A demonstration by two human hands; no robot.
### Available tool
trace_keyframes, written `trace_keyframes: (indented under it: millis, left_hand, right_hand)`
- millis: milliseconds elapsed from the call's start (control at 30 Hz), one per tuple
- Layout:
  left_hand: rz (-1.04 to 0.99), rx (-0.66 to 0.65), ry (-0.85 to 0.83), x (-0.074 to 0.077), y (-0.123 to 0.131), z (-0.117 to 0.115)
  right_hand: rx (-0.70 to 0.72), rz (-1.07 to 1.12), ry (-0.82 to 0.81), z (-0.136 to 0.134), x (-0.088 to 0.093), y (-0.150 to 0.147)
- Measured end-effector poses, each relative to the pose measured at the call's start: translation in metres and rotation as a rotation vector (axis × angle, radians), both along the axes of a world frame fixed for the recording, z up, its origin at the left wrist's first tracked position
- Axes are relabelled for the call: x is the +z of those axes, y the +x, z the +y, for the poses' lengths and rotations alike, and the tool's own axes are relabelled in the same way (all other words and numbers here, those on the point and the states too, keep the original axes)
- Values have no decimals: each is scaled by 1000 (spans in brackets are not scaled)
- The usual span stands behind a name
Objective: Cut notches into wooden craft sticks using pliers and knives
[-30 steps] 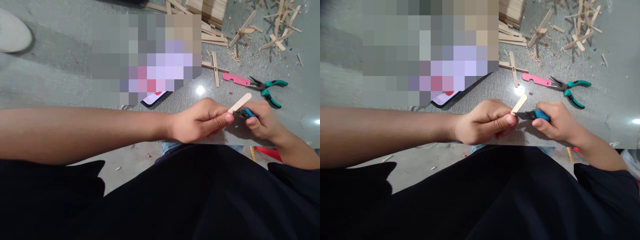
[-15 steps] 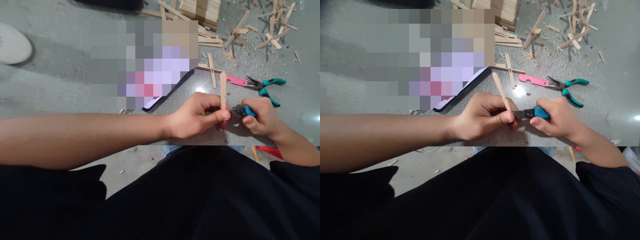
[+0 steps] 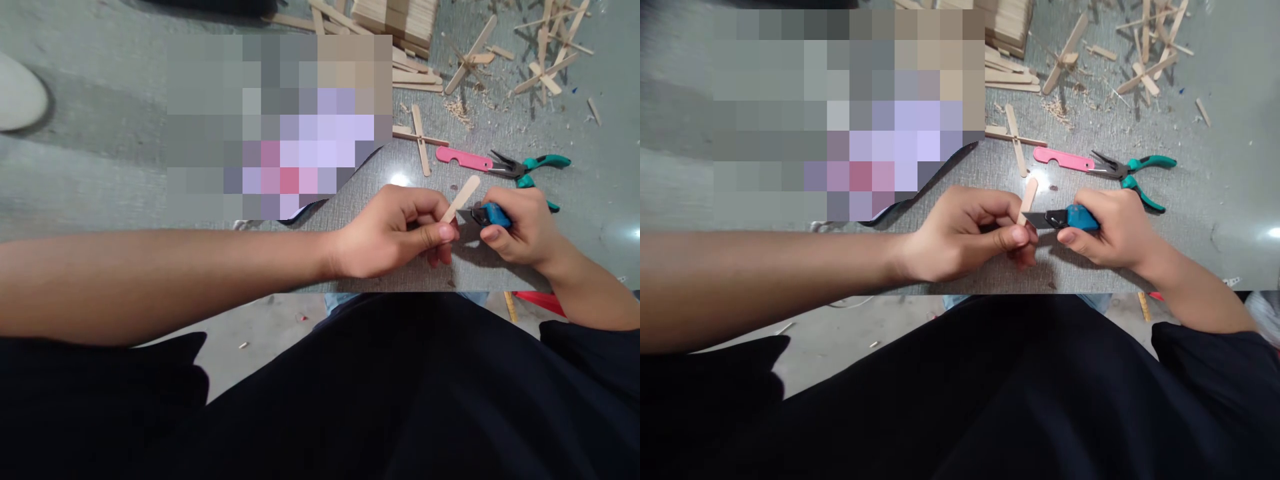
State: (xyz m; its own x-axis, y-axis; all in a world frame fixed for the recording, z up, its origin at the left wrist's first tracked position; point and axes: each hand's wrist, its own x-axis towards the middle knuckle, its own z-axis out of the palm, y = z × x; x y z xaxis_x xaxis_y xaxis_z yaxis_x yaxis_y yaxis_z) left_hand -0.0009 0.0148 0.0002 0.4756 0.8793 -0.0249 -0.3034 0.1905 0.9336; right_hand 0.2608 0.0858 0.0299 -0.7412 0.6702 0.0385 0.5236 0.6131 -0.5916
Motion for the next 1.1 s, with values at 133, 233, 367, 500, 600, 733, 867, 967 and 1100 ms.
trace_keyframes:
  millis: [133,233,367,500,600,733,867,967,1100]
  left_hand:
    - [-16,-13,-41,0,-1,-1]
    - [-12,-15,-38,1,-2,-2]
    - [-27,-15,-30,0,-2,-1]
    - [-25,-10,3,0,-3,0]
    - [-41,-13,1,0,-3,0]
    - [-47,-18,-41,1,-2,-1]
    - [-66,-12,-60,2,-2,-2]
    - [-47,13,-11,3,-2,-6]
    - [33,36,79,6,-3,-11]
  right_hand:
    - [14,-21,19,0,0,1]
    - [11,-67,18,-1,0,2]
    - [37,-53,48,-1,-1,2]
    - [60,-20,92,-1,-3,3]
    - [49,-31,74,-1,-4,3]
    - [55,-48,74,-1,-3,4]
    - [83,-32,97,-1,-3,5]
    - [76,-72,53,-3,-5,5]
    - [61,-58,34,-8,-10,3]
